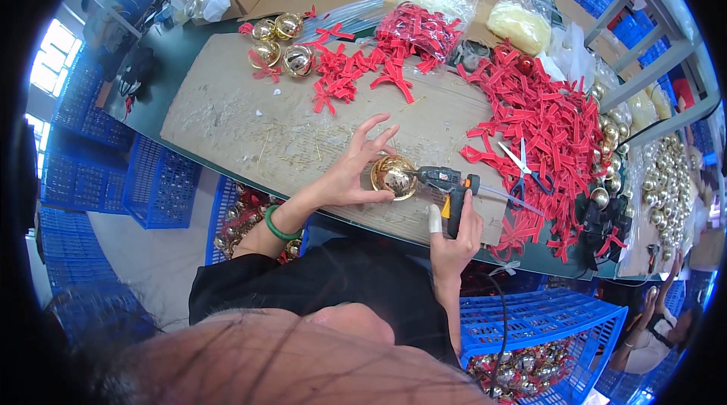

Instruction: Decorating gold ornaments with red ribbons using a glue gun.

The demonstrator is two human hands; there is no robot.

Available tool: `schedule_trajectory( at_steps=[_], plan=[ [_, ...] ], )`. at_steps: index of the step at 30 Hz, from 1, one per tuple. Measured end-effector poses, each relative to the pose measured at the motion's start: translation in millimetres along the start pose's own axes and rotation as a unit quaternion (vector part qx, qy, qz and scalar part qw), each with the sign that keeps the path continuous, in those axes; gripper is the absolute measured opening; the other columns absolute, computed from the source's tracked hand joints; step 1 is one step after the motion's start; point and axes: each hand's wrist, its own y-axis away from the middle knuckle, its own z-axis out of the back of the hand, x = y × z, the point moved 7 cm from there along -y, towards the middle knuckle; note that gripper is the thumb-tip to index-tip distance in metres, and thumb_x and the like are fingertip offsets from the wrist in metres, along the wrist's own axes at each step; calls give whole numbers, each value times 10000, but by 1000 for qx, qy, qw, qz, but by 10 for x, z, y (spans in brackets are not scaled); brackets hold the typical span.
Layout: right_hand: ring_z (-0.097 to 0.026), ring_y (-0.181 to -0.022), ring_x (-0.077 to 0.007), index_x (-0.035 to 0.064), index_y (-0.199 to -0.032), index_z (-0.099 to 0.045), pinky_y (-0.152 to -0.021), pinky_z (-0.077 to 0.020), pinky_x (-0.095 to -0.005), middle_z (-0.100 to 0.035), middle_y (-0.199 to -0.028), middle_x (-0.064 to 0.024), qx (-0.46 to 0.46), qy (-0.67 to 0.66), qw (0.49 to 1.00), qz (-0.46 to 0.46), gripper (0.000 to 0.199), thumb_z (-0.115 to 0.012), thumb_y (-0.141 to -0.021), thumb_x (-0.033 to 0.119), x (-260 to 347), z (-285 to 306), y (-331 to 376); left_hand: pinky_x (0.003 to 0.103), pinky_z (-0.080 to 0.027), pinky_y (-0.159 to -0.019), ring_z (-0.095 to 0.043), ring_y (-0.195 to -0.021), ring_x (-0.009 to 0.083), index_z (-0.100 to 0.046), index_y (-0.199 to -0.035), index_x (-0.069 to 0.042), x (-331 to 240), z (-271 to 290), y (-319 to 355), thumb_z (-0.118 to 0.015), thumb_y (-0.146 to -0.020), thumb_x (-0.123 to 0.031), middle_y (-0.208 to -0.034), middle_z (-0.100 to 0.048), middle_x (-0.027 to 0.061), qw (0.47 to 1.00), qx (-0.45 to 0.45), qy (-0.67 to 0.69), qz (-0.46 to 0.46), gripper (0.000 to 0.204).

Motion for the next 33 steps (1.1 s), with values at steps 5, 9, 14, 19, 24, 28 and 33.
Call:
schedule_trajectory(
  at_steps=[5, 9, 14, 19, 24, 28, 33],
  plan=[
    [-646, -944, -272, 23, -1402, -586, -829, -511, -382, -688, -1058, -143, -3, -21, 1000, -13, 667, -849, -795, 108, -7, 10, -2, 450, -524, -1044, -591, -1189, 275, -260, -1602, -109, -10, 2, -1, -882, -771, -250, -1602, -147, 187, 1000, 1, -5, -3, 1047],
    [-649, -946, -268, 26, -1403, -588, -834, -513, -380, -689, -1060, -142, -5, -27, 999, -21, 656, -840, -802, 104, 2, 10, 1, 450, -524, -1044, -595, -1181, 272, -258, -1603, -111, -13, 2, 1, -883, -771, -254, -1602, -152, 188, 1000, 5, -22, -16, 1050],
    [-642, -946, -348, -39, -1396, -552, -830, -510, -438, -682, -1054, -190, 25, -31, 999, -30, 634, -781, -818, 86, -13, -10, 0, 451, -522, -1046, -596, -1182, 273, -257, -1604, -113, -1, 6, 7, -886, -769, -261, -1601, -157, 185, 1000, 2, -18, -11, 1055],
    [-649, -936, -354, -44, -1389, -557, -818, -515, -436, -680, -1046, -200, 33, -33, 999, -27, 580, -729, -842, 48, -23, -3, 11, 458, -521, -1047, -594, -1190, 276, -258, -1603, -115, -14, 10, 8, -887, -768, -254, -1602, -158, 181, 1000, 1, -10, -9, 1055],
    [-656, -914, -352, -45, -1381, -565, -799, -522, -427, -681, -1037, -202, 52, -33, 997, -36, 550, -701, -853, 27, -95, -35, 19, 461, -521, -1051, -589, -1205, 279, -260, -1603, -116, 1, 10, 20, -884, -768, -235, -1603, -157, 180, 1000, 2, 7, -3, 1049],
    [-605, -831, -270, 68, -1409, -592, -747, -479, -373, -660, -976, -131, 13, -8, 999, -35, 587, -773, -859, 167, -177, 1, -49, 466, -517, -1057, -588, -1213, 281, -258, -1603, -117, -45, 71, 65, -886, -766, -228, -1604, -155, 181, 1000, -4, -7, -15, 1053],
    [-567, -1049, -333, 92, -1303, -647, -941, -429, -464, -648, -1095, -151, 5, 239, 971, -10, 565, -794, -840, 380, -255, 135, -352, 465, -521, -1057, -592, -1210, 283, -261, -1601, -110, -15, 198, 190, -885, -763, -218, -1607, -148, 184, 1000, -22, -14, 8, 1051]
  ],
)
